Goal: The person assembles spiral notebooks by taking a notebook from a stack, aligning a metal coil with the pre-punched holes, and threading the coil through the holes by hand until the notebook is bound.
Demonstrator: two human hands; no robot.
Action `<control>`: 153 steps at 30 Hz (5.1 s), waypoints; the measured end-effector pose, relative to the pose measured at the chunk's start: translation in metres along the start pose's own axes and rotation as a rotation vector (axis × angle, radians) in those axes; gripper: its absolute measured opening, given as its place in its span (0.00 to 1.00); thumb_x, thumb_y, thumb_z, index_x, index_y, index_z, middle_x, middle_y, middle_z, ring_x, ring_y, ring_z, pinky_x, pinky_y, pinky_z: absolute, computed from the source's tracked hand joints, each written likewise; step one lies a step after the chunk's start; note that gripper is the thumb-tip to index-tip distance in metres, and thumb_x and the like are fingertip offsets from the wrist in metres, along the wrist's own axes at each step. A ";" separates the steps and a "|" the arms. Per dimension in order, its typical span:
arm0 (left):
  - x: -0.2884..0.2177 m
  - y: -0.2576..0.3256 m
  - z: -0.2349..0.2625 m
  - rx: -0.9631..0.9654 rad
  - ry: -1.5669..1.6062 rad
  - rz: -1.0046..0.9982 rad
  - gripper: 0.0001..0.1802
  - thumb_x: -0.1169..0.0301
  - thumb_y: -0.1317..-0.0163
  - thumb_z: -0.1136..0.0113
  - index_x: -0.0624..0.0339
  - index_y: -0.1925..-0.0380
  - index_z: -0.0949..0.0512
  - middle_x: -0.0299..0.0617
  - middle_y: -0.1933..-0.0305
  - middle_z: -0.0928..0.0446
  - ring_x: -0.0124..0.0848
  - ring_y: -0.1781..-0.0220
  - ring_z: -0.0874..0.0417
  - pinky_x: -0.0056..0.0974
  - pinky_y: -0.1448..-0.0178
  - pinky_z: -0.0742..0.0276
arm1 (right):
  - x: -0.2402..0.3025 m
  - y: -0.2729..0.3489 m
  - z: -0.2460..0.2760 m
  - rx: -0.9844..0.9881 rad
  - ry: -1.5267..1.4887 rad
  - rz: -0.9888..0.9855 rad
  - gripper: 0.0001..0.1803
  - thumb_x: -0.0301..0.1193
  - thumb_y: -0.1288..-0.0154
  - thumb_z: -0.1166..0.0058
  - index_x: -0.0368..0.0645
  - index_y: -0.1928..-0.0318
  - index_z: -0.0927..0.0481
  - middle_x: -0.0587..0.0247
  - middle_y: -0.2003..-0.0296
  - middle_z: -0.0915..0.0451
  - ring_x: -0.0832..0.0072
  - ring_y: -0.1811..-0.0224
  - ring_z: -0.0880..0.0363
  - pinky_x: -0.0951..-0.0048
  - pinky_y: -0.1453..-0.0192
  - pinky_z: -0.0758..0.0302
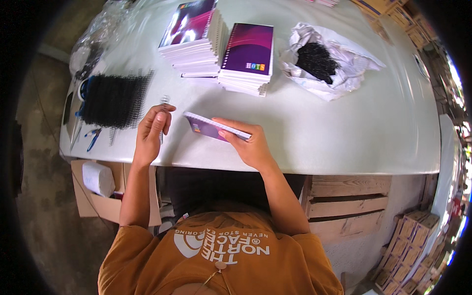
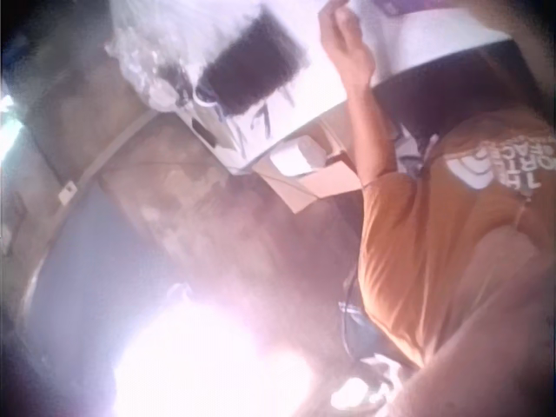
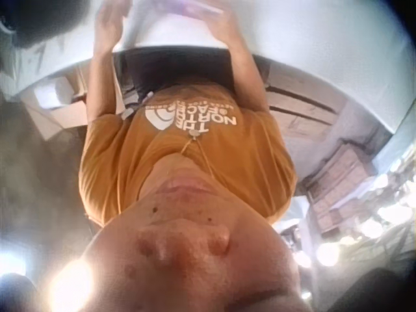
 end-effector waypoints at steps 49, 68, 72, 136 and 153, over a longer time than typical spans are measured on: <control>-0.027 0.078 -0.011 -0.334 -1.156 -0.893 0.60 0.25 0.49 0.66 0.72 0.34 0.49 0.70 0.30 0.60 0.68 0.28 0.70 0.69 0.35 0.83 | 0.013 0.050 -0.058 0.001 0.295 0.506 0.23 0.12 0.46 0.51 0.40 0.49 0.23 0.55 0.52 0.20 0.64 0.54 0.19 0.71 0.51 0.22; -0.017 0.073 -0.029 -0.426 -1.215 -1.021 0.56 0.26 0.50 0.59 0.65 0.36 0.43 0.73 0.35 0.46 0.63 0.28 0.58 0.69 0.33 0.79 | 0.017 0.043 -0.075 0.085 0.504 0.701 0.41 0.16 0.52 0.46 0.45 0.34 0.39 0.53 0.54 0.20 0.58 0.63 0.18 0.65 0.59 0.23; 0.036 0.101 -0.060 -0.069 -0.805 -0.880 0.57 0.24 0.52 0.63 0.62 0.36 0.40 0.71 0.36 0.44 0.66 0.31 0.55 0.70 0.33 0.73 | 0.021 0.031 -0.060 0.013 0.318 0.584 0.39 0.18 0.48 0.46 0.44 0.33 0.41 0.54 0.55 0.20 0.57 0.63 0.18 0.65 0.61 0.23; 0.012 0.103 -0.071 -0.046 -0.938 -0.825 0.51 0.37 0.46 0.51 0.71 0.37 0.42 0.60 0.31 0.48 0.59 0.29 0.52 0.61 0.31 0.66 | -0.003 0.017 -0.066 0.112 0.204 0.161 0.16 0.23 0.40 0.49 0.37 0.51 0.25 0.46 0.62 0.19 0.57 0.63 0.19 0.67 0.59 0.24; -0.065 0.016 -0.035 0.309 -0.713 -0.562 0.09 0.67 0.49 0.35 0.55 0.69 0.21 0.37 0.68 0.24 0.39 0.63 0.25 0.39 0.58 0.32 | 0.003 0.005 -0.062 0.111 0.176 0.084 0.13 0.26 0.37 0.48 0.33 0.54 0.23 0.46 0.63 0.19 0.57 0.64 0.20 0.67 0.59 0.26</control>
Point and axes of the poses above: each hand's wrist, its own y-axis away from the middle knuckle, its own z-axis out of the back of the hand, x = y × z, the point moved 7 cm from there along -y, towards the middle knuckle
